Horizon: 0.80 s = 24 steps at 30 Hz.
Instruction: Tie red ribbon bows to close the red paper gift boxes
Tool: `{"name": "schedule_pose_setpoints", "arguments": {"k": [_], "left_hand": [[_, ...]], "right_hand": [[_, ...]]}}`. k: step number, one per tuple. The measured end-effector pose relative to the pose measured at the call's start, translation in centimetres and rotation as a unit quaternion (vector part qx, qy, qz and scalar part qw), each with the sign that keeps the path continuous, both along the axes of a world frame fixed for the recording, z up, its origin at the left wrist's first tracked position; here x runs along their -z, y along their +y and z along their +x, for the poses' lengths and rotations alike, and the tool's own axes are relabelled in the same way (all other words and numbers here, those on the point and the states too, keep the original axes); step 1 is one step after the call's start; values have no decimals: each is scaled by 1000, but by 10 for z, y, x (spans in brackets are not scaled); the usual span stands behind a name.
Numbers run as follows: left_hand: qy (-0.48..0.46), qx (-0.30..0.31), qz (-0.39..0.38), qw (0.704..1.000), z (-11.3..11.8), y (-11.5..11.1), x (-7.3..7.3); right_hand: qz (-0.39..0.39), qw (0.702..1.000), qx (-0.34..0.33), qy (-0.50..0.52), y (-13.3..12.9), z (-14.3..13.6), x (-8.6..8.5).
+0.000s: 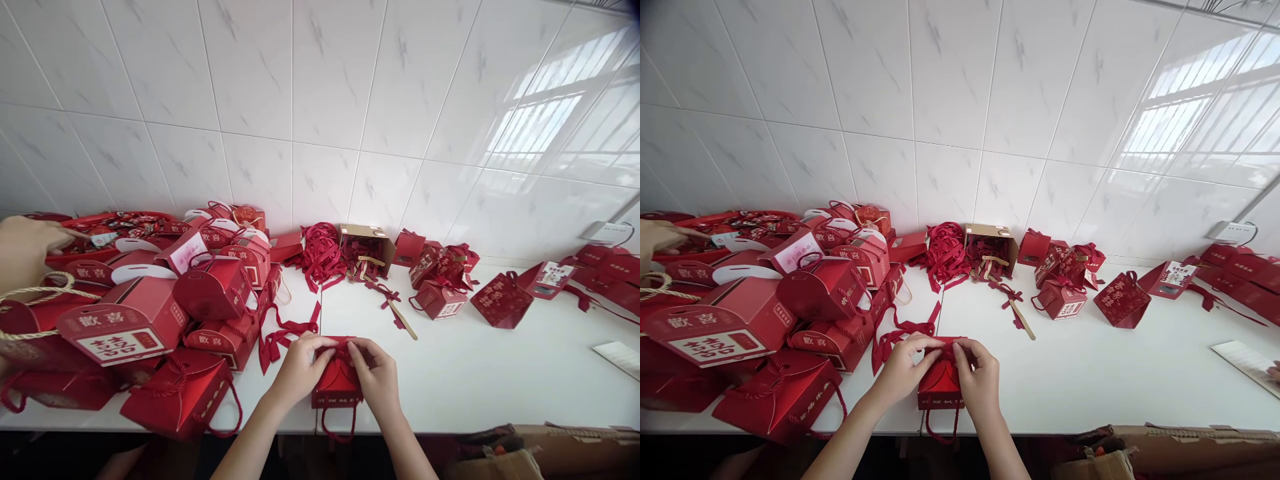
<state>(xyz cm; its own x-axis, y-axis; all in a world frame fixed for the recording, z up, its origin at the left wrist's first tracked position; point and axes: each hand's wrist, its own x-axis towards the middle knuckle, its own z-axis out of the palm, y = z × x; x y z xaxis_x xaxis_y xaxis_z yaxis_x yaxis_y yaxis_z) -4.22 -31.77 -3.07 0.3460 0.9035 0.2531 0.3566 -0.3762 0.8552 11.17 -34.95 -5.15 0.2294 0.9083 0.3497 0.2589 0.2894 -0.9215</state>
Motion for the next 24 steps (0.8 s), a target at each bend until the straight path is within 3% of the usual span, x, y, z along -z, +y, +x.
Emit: {"name": "schedule_pose_setpoints", "arguments": {"k": [4,9,12,16,24], "left_hand": [[25,-10,51,998,3,-2,-1],[75,-52,172,981,8,-4,-5],[98,-47,203,973,12,-3,-8],[97,-15,179,979,11,0,-10],[61,21,101,993,2,11,3]], "right_hand": [[-25,998,12,53,2,0,1],[-24,998,-8,54,2,-1,0],[-18,998,-26,56,2,-1,-1],[-27,995,-49,81,1,2,0],[-72,983,-65,159,5,4,0]]}}
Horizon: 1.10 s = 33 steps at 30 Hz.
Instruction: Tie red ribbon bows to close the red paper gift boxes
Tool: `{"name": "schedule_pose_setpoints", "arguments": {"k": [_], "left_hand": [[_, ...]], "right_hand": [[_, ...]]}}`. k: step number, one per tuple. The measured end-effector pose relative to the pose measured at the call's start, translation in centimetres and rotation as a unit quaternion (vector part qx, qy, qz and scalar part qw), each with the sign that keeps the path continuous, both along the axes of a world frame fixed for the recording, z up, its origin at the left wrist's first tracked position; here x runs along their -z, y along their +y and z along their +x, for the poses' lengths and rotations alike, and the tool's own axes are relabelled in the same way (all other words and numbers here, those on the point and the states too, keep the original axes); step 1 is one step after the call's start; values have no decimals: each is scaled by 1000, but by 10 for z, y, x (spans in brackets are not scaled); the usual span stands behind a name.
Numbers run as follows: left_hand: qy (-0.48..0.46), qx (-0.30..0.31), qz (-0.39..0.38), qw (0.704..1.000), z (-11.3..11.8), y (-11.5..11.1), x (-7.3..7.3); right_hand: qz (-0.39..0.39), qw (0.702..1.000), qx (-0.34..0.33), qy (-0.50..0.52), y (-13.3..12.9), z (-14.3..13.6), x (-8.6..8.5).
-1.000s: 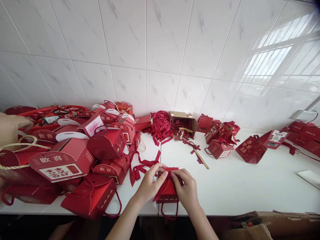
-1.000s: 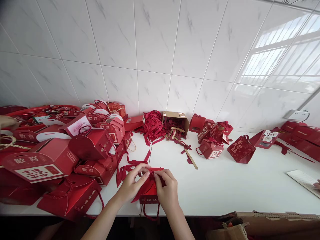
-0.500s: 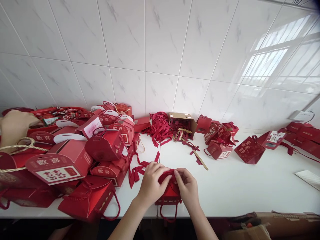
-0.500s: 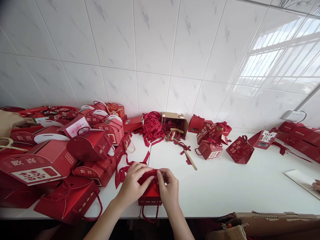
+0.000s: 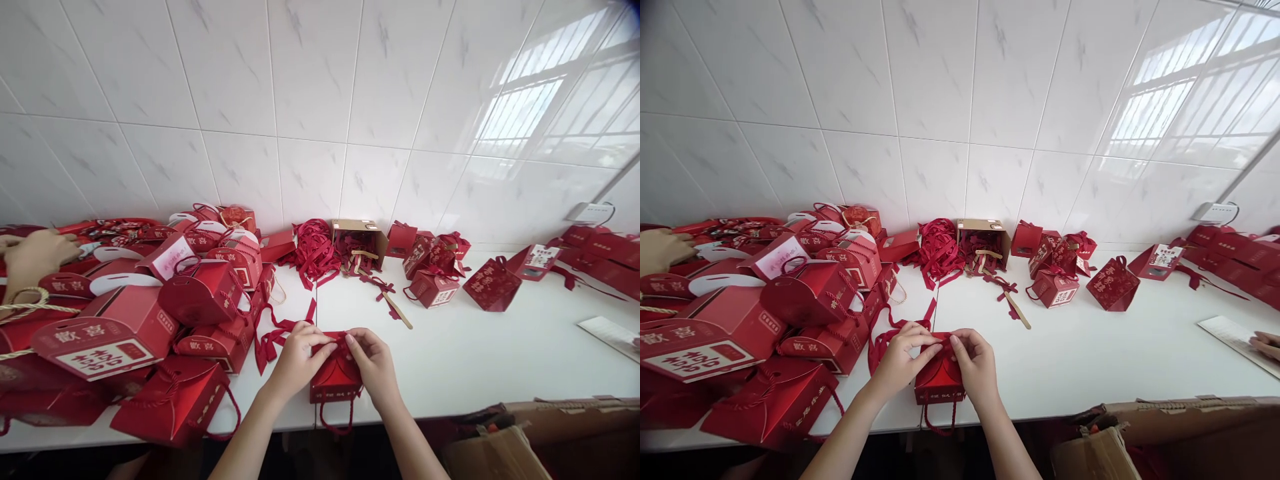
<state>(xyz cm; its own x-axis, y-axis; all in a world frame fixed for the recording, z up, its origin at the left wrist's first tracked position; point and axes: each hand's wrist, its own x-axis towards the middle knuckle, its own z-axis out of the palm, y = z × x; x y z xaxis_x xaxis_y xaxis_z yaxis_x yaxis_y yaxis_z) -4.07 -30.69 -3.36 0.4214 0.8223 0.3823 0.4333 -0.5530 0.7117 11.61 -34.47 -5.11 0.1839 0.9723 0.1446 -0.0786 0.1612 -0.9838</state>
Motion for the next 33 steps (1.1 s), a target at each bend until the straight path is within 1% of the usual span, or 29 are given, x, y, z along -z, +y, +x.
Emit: {"name": "schedule_pose_setpoints", "arguments": {"k": [4,6,9,12,14,15,17,19,20,22,27,29,33], "left_hand": [[8,23,-15,1000,1,2,-1],[0,21,-26,999,1,2,-2],[-75,-8,-82,994,1,1,2],[-172,-38,-173,969,0,-2,8],[-198,-45,-203,958,-1,-4,10],[-199,-40,-204,958,-1,-4,10],[-183,-12,-188,965,-1,-5,9],[-166,19,-169,971,1,-6,6],[-161,29,-164,973,2,-7,4],[-161,29,-164,973,4,-8,2],[-201,-19,-188,961,11,-10,1],[-221,-39,-197,954,13,-10,3],[-261,-85,-222,936,14,-8,9]], "right_hand": [[8,1000,-7,12,0,-1,1],[-4,1000,-15,26,0,0,2],[-33,998,-29,54,0,2,1],[-43,996,-26,73,-1,4,-1],[-39,996,-26,73,-1,4,-2],[-32,997,-26,69,-1,4,-3],[-11,999,-24,44,-1,3,-4],[11,1000,-17,-4,-1,2,-4],[19,999,-11,-32,-1,2,-4],[30,996,-4,-84,-2,1,-3],[29,988,11,-148,-4,-1,-5],[33,986,18,-161,-5,-1,-7],[57,983,11,-175,-4,0,-7]]}}
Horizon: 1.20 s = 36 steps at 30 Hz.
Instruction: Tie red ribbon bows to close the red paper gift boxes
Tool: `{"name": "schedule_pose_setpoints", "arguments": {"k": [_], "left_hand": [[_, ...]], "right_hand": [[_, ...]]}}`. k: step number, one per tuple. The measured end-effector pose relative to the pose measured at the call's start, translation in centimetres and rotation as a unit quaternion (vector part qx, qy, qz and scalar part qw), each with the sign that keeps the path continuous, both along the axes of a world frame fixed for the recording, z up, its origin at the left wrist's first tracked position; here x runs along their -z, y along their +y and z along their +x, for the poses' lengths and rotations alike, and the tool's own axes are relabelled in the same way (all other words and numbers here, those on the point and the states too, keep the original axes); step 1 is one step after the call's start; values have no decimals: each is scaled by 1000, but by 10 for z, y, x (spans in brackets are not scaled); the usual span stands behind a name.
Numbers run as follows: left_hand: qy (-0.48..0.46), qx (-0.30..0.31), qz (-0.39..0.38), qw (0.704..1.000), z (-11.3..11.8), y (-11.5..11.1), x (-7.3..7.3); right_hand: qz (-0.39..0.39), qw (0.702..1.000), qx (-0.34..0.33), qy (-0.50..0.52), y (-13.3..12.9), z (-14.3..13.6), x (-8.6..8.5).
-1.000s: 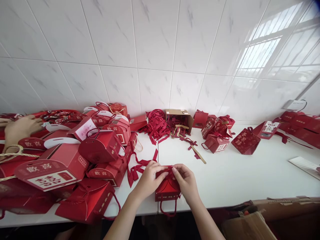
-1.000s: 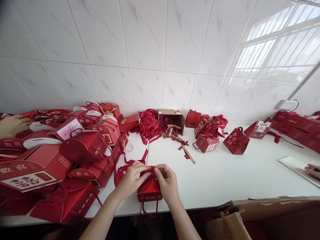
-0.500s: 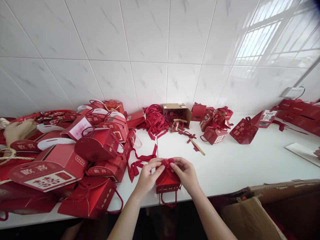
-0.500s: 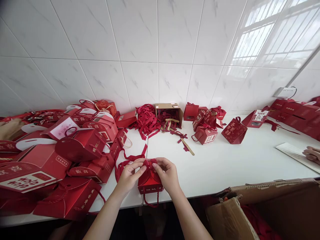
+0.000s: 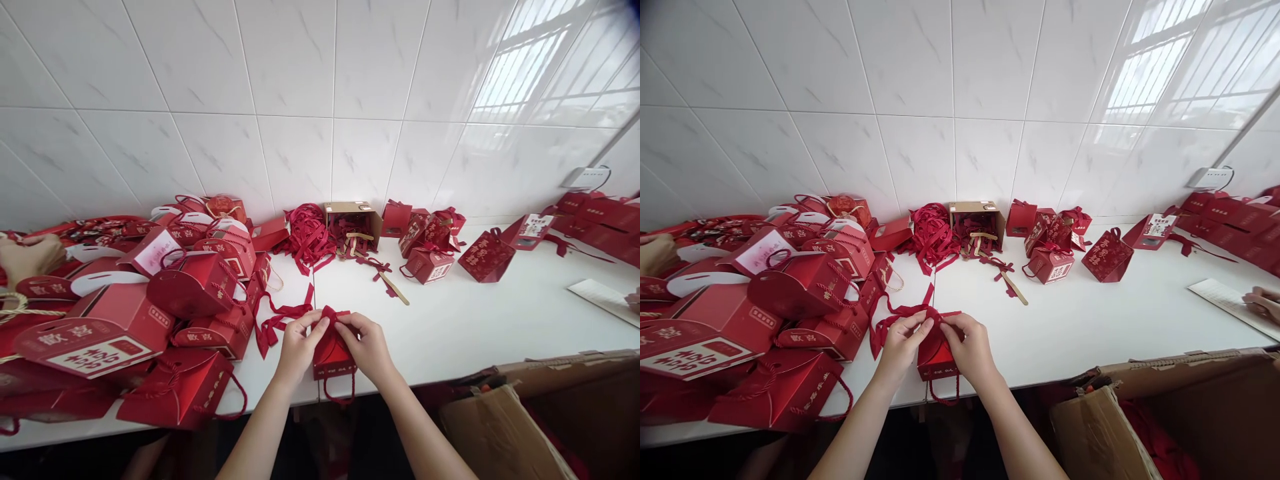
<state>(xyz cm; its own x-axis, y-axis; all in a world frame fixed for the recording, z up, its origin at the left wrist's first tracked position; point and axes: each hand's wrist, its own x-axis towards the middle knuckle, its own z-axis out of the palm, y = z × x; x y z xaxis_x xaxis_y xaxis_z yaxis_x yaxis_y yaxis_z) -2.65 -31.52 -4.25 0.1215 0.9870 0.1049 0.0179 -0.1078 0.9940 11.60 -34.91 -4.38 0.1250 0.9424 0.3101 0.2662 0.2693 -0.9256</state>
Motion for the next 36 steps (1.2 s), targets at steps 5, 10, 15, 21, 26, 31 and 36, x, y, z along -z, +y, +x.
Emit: {"name": "schedule_pose_setpoints", "arguments": {"k": [5,10,15,21,26,31,36], "left_hand": [[-48,-44,-48,997,-2,0,5],[-30,-45,-42,998,-2,0,8],[9,-35,-5,999,-6,3,11],[56,-4,39,998,-12,6,12],[153,-27,128,980,-8,4,12],[166,-11,161,973,1,-3,7],[123,6,126,984,4,-4,2]], "right_hand": [[-14,998,-27,57,0,2,3],[-21,994,-77,71,-2,0,1],[-7,999,-46,-3,0,4,4],[-30,999,-32,18,0,7,9],[-43,999,2,7,1,-1,3],[-9,1000,-7,-29,1,-2,0],[13,999,-37,-24,-2,1,-3]]}}
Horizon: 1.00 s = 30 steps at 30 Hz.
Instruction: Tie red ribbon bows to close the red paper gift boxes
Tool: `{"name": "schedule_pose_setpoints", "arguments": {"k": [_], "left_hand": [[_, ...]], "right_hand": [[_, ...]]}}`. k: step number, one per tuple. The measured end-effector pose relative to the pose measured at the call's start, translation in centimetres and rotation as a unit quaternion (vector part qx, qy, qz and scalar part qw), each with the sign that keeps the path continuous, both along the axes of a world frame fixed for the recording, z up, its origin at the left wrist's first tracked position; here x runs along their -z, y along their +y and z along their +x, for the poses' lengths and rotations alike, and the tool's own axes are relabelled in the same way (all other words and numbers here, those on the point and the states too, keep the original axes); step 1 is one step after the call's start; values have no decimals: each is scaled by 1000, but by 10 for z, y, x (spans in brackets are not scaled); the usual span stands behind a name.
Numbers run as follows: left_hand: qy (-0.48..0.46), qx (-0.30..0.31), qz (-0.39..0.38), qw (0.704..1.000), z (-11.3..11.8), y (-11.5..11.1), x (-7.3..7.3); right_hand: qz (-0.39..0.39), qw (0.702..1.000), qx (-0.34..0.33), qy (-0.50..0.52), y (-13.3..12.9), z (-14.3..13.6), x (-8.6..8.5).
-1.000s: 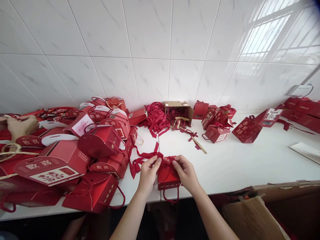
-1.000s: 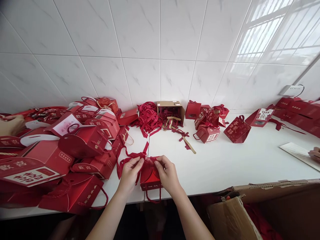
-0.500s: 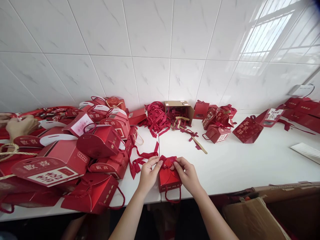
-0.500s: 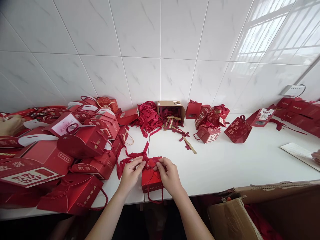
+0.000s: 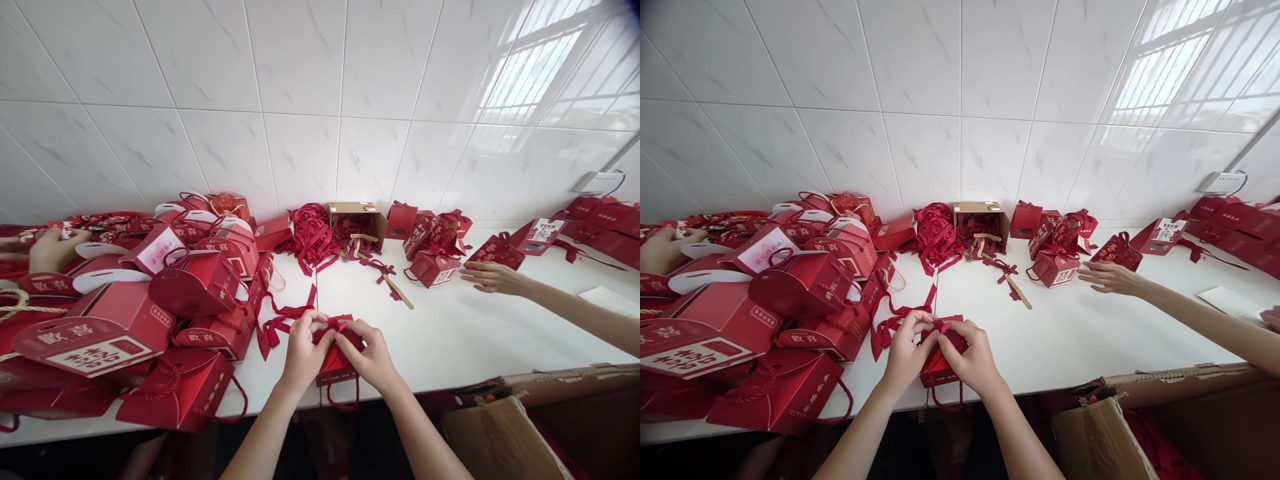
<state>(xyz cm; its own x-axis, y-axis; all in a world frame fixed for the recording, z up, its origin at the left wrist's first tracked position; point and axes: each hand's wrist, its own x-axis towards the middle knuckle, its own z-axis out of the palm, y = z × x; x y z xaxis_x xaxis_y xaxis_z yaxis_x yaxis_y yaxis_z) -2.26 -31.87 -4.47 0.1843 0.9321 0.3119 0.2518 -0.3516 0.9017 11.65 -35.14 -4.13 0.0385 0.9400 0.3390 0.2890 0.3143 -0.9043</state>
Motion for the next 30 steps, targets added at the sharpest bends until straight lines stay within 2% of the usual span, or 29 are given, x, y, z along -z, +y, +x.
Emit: {"name": "schedule_pose_setpoints", "arguments": {"k": [9,17,24,30], "left_hand": [[9,31,-4,999,-9,-1,-1],[11,24,-11,1000,-11,5,5],[-1,44,-36,998,-11,6,-2],[-1,54,-72,996,-14,7,-6]], "right_hand": [[-63,991,-20,114,8,1,2],[-71,988,-52,124,5,4,0],[-10,990,-140,26,2,18,-3],[42,987,-137,-78,0,21,-6]]}}
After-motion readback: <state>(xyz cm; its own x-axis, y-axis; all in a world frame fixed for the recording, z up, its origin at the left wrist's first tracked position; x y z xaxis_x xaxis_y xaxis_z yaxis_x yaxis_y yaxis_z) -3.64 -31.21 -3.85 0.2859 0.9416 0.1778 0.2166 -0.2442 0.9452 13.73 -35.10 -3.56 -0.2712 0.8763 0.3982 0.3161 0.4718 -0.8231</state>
